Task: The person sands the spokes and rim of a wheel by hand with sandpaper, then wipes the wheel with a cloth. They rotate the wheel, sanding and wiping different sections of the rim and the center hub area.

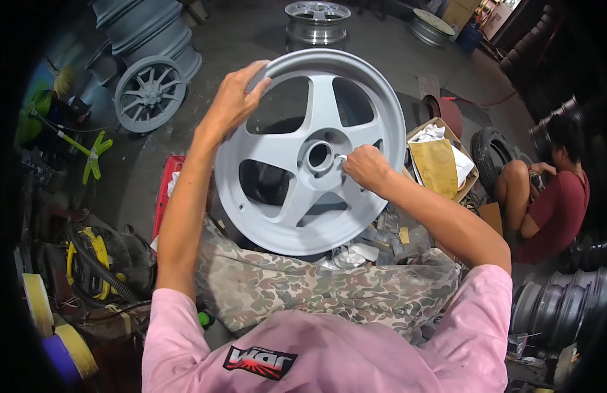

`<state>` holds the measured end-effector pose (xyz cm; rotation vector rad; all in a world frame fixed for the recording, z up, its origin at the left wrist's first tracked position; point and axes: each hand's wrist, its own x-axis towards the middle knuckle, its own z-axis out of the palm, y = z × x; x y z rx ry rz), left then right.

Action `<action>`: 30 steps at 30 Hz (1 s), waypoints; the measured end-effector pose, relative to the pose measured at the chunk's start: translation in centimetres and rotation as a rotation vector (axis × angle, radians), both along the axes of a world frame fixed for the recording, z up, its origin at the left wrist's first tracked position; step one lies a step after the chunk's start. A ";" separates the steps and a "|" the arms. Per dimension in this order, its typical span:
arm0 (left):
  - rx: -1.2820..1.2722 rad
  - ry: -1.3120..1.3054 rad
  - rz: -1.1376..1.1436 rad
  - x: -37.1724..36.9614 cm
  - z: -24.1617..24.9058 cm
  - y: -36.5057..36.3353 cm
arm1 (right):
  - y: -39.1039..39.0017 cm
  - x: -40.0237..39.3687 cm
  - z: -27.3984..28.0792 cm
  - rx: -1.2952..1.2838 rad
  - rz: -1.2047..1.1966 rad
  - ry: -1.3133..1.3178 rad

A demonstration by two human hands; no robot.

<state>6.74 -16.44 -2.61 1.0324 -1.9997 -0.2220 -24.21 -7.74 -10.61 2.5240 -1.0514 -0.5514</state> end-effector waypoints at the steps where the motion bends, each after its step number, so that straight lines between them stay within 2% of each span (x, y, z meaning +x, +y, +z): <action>1: -0.050 -0.008 -0.016 0.0 -0.3 0.0 | -0.7 -0.1 -0.7 0.003 0.028 0.003; 4: -0.090 -0.034 0.002 0.3 -0.8 -0.4 | -0.5 -0.5 -4.7 -0.074 0.049 -0.199; 6: -0.047 -0.014 0.009 0.3 -0.5 0.1 | -0.3 0.0 -4.4 0.173 -0.255 -0.475; 7: -0.038 -0.003 0.014 0.1 -0.1 0.3 | -0.8 -1.2 -6.5 0.227 -0.214 -0.817; 8: -0.020 0.007 0.014 0.0 0.0 0.5 | -0.7 -1.0 -6.4 0.342 -0.364 -1.009; 10: -0.078 -0.002 0.011 -0.3 0.0 0.5 | -0.3 0.1 -6.9 0.879 -1.005 -1.536; 11: -0.062 -0.003 0.025 -0.2 -0.1 0.4 | -0.4 0.6 -7.3 0.872 -1.005 -1.546; 13: -0.024 -0.007 0.034 -0.1 0.2 0.8 | 0.4 2.5 -7.8 0.979 -1.189 -2.180; 14: 0.002 -0.040 0.043 0.1 0.3 0.7 | 0.4 3.3 -8.3 1.014 -1.285 -2.333; 16: -0.108 -0.015 0.005 0.6 -0.7 -0.4 | 1.9 4.1 -8.2 1.055 -1.208 -2.514; 17: -0.034 0.001 0.004 0.8 -0.6 -0.5 | 3.2 3.3 -7.9 1.163 -1.005 -2.597; 18: 0.030 0.019 0.010 0.7 -0.1 -0.5 | 4.4 2.4 -6.9 1.212 -0.908 -2.525; 20: 0.099 0.004 0.027 0.6 0.4 -0.5 | 5.0 1.4 -5.9 0.885 -0.852 -2.137; 21: 0.140 -0.001 0.051 0.5 0.8 -0.5 | 4.8 1.5 -5.5 0.884 -0.852 -2.143; 23: 0.185 0.017 0.054 0.4 1.3 -0.1 | 3.8 2.7 -4.6 0.007 -0.203 -1.551; 24: 0.238 0.037 0.057 0.6 1.4 0.0 | 3.3 3.5 -3.9 0.006 -0.197 -1.553; 25: 0.238 0.036 0.060 0.8 1.1 -0.3 | 2.9 4.5 -3.0 0.025 -0.169 -1.410; 27: 0.084 -0.005 0.029 1.0 0.1 -1.0 | 1.9 6.4 -1.3 0.082 -0.185 -1.078; 28: 0.089 -0.011 0.028 1.1 -0.2 -1.0 | 1.5 6.8 -1.5 0.086 -0.188 -1.084; 30: 0.072 -0.018 0.028 1.3 -0.1 -1.1 | 0.6 7.3 -1.8 0.000 -0.204 -0.890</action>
